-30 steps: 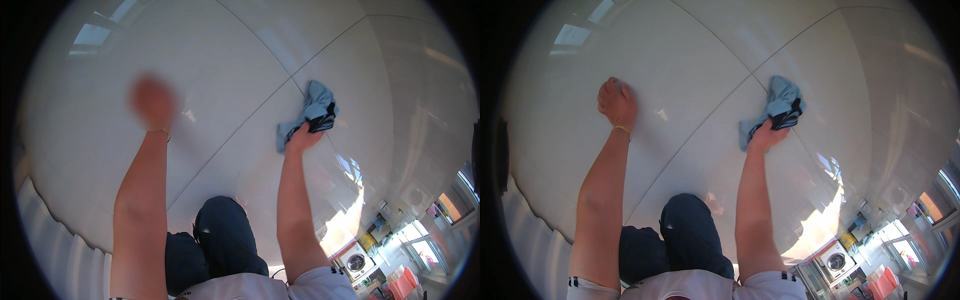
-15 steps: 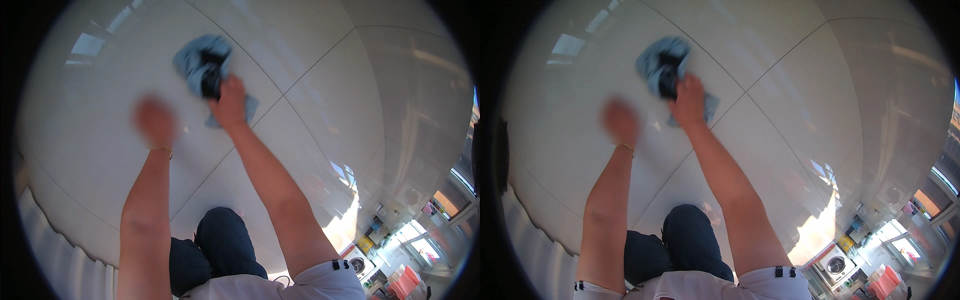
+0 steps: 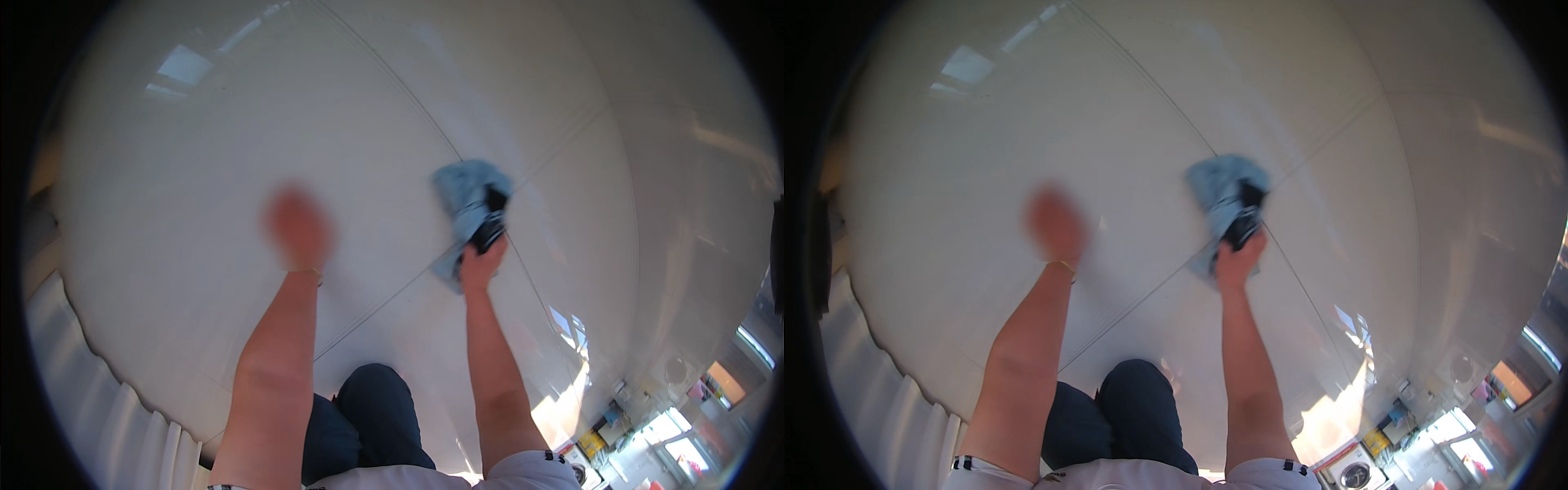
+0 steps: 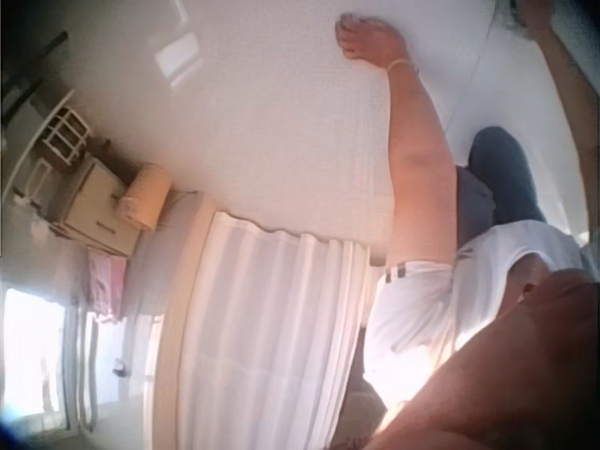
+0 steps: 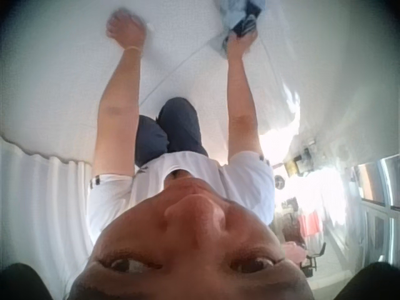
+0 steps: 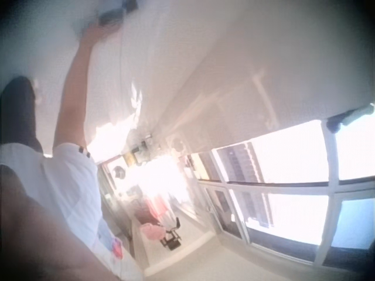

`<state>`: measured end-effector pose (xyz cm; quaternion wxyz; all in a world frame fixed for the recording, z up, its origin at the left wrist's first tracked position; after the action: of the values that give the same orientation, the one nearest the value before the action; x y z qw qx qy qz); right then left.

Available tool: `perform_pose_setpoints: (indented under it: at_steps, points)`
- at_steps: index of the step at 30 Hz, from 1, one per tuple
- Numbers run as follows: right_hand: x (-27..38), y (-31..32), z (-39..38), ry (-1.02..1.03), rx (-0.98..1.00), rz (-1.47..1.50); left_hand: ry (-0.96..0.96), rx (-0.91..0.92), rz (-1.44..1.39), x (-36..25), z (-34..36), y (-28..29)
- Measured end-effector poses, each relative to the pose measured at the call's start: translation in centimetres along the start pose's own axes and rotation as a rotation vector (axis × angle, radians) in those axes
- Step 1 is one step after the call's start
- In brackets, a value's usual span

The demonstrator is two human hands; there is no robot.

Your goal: The person kneels on the floor and wipes the tiled surface with a cloth. They move across the floor, scrubbing different sections and occasionally adjusting their position to reach new areas.

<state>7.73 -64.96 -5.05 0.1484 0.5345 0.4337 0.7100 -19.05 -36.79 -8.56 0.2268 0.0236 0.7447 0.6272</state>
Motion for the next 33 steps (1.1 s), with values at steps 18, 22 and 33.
perform_pose_setpoints:
  at_steps: [18,22,33]
  points:
    - [23.6,-18.6,24.5,0.502,0.138,-0.114,0.165,0.193,-0.022,-1.0,0.5,1.2]
    - [26.6,-19.8,14.8,0.727,0.536,-0.096,0.065,-0.036,-0.006,-1.8,0.6,3.4]
    - [20.5,-12.0,2.8,0.690,0.678,-0.047,0.036,-0.071,-0.031,-1.8,0.1,3.3]
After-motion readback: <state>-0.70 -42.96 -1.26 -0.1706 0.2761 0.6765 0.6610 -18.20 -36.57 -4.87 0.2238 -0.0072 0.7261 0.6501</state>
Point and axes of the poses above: each hand's wrist, its own z-axis towards the middle knuckle, its own y-axis out of the back of the hand, x = y × z, the point moved 7 cm from there along z, towards the middle knuckle, and after that the axes turned 4 degrees about x, right-handed, at the moved point
